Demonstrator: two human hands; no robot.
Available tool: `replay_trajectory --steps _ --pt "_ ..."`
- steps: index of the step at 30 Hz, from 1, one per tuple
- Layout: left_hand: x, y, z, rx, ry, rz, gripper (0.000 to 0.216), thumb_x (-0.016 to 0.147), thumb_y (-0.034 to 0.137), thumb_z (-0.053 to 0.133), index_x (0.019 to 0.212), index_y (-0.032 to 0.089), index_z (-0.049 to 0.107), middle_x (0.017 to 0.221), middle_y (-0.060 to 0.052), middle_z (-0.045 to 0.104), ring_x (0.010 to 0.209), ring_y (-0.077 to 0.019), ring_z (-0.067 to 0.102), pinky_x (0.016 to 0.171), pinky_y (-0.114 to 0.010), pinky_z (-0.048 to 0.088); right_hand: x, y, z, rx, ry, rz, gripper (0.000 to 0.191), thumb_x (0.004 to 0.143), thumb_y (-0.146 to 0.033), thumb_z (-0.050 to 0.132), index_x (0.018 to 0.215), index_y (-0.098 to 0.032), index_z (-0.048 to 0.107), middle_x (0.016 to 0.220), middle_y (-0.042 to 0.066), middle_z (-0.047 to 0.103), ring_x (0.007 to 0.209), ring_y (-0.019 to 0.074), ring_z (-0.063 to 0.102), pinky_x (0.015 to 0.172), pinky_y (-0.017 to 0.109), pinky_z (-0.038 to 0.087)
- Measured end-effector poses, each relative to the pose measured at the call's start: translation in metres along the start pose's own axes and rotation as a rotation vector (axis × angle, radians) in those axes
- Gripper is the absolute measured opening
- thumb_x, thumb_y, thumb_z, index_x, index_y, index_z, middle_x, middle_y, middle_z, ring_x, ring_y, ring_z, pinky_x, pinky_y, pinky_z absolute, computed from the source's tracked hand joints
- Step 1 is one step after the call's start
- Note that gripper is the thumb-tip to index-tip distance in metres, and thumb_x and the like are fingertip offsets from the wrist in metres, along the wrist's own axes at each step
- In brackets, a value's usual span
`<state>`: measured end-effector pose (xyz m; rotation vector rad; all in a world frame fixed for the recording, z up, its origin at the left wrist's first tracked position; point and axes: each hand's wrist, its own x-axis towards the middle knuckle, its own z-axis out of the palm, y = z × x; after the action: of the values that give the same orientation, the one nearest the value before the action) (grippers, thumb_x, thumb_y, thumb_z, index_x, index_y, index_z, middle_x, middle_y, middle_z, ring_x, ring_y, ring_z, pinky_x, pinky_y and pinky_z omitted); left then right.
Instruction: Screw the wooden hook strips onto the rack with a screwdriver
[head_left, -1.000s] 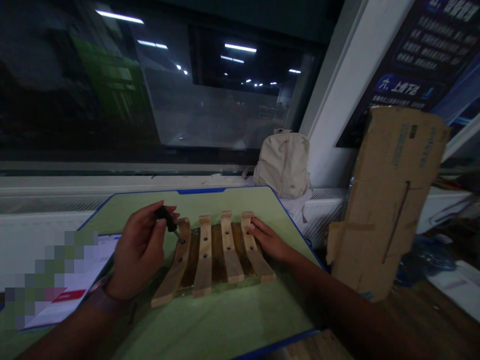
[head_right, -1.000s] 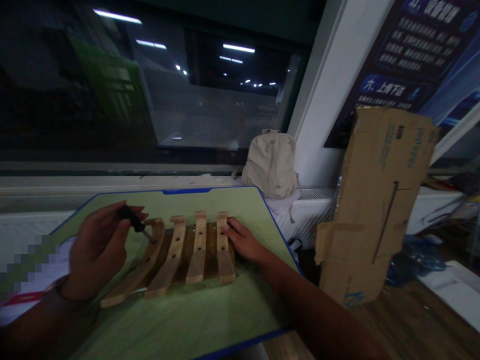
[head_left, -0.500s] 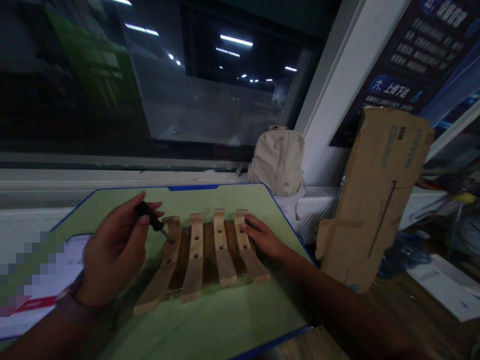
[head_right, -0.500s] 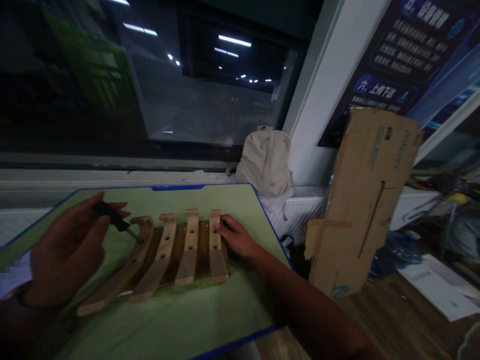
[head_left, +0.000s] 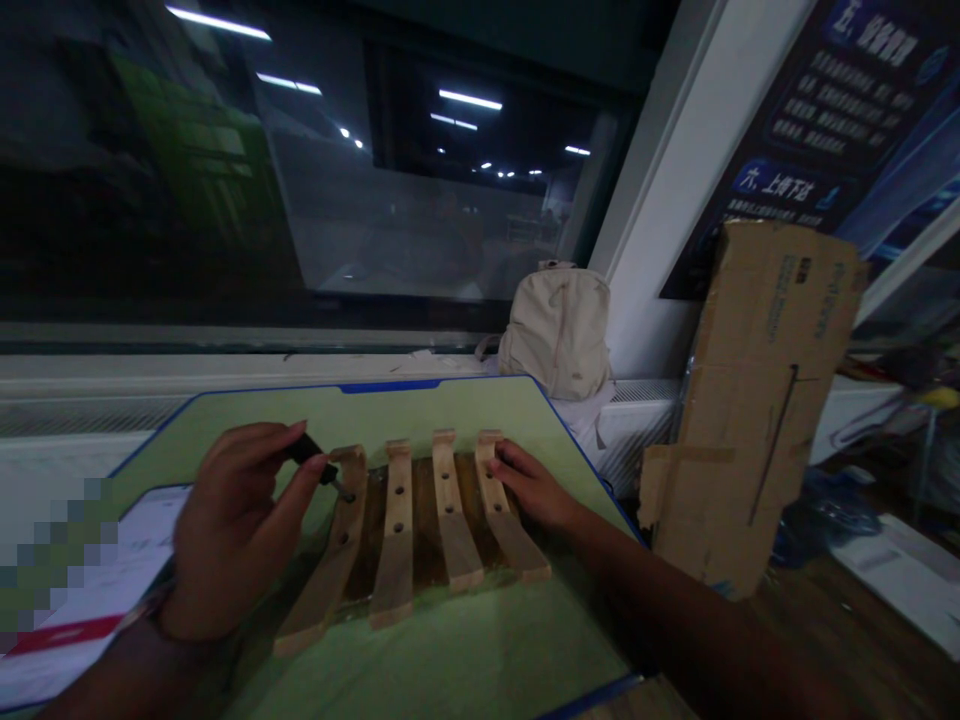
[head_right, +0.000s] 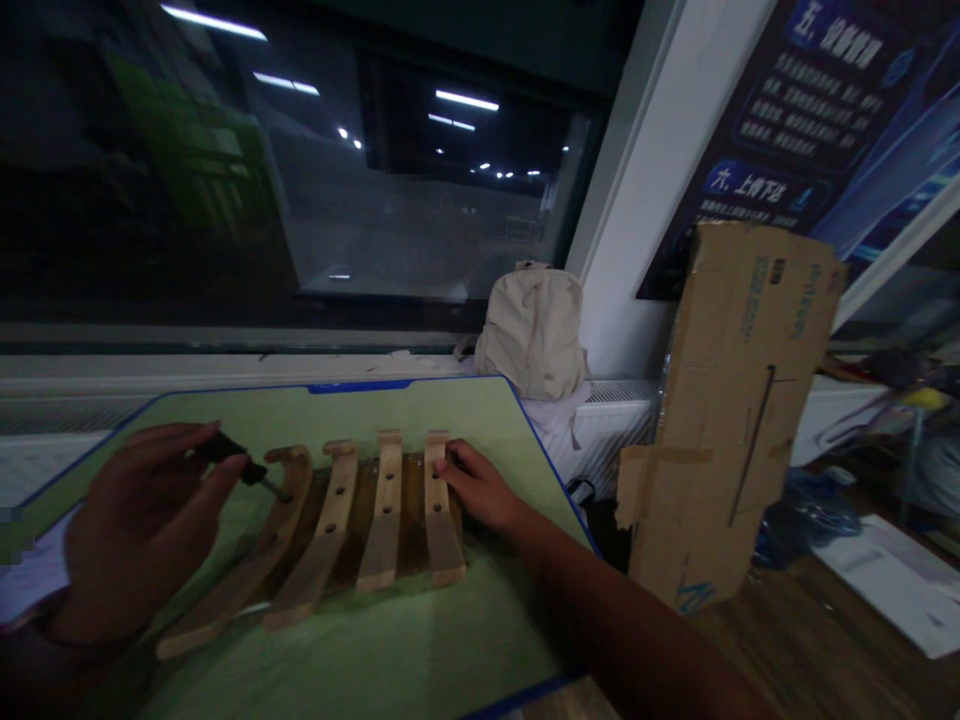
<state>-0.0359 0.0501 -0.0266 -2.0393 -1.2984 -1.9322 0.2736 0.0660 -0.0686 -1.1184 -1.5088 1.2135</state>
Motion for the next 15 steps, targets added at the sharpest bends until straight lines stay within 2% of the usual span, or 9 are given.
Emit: replay_trajectory --steps 3,6,10,12,15 --pt "-0.001 0.008 0.001 -0.05 0.001 -0.08 0.033 0.082 0.028 0.074 0.113 0.026 0.068 0.103 -0.003 0.067 0.089 -0.0163 0.068 0.082 -0.032 0.057 0.0 0.001 0.0 -0.01 -0.005 -0.012 0.044 0.089 -0.055 0.061 0.116 -0.021 0.067 0.119 0.007 0.069 0.118 0.0276 0.06 0.105 0.044 0.043" --pt "-0.003 0.015 0.002 -0.13 -0.038 -0.188 0.038 0.085 0.028 0.07 0.122 0.024 0.062 0.104 -0.004 0.07 0.09 -0.0147 0.071 0.082 -0.028 0.06 0.0 -0.001 -0.001 -0.033 -0.011 -0.011 0.045 0.088 -0.057 0.061 0.115 -0.02 0.067 0.117 0.007 0.069 0.119 0.0274 0.059 0.106 0.044 0.042" --pt "-0.004 0.017 0.002 -0.215 -0.052 -0.241 0.039 0.086 0.024 0.067 0.123 0.02 0.058 0.107 -0.008 0.072 0.094 -0.0153 0.073 0.085 -0.028 0.059 0.001 -0.004 -0.001 -0.092 -0.004 -0.016 0.045 0.089 -0.058 0.059 0.111 -0.02 0.067 0.113 0.007 0.07 0.119 0.0277 0.058 0.107 0.044 0.04" --pt "-0.003 0.015 0.0 -0.198 -0.065 -0.197 0.031 0.086 0.023 0.068 0.115 0.019 0.06 0.107 -0.008 0.07 0.095 -0.0165 0.071 0.085 -0.03 0.058 0.001 -0.004 -0.001 -0.109 -0.015 -0.025 0.046 0.088 -0.06 0.059 0.111 -0.021 0.067 0.113 0.007 0.07 0.119 0.0279 0.057 0.106 0.044 0.041" --pt "-0.001 0.01 -0.003 -0.07 -0.074 -0.002 0.027 0.084 0.021 0.07 0.11 0.02 0.063 0.107 -0.007 0.064 0.096 -0.017 0.066 0.084 -0.032 0.055 0.002 -0.004 0.0 -0.1 -0.022 -0.029 0.05 0.087 -0.063 0.059 0.112 -0.02 0.066 0.116 0.007 0.07 0.116 0.0277 0.059 0.105 0.044 0.042"
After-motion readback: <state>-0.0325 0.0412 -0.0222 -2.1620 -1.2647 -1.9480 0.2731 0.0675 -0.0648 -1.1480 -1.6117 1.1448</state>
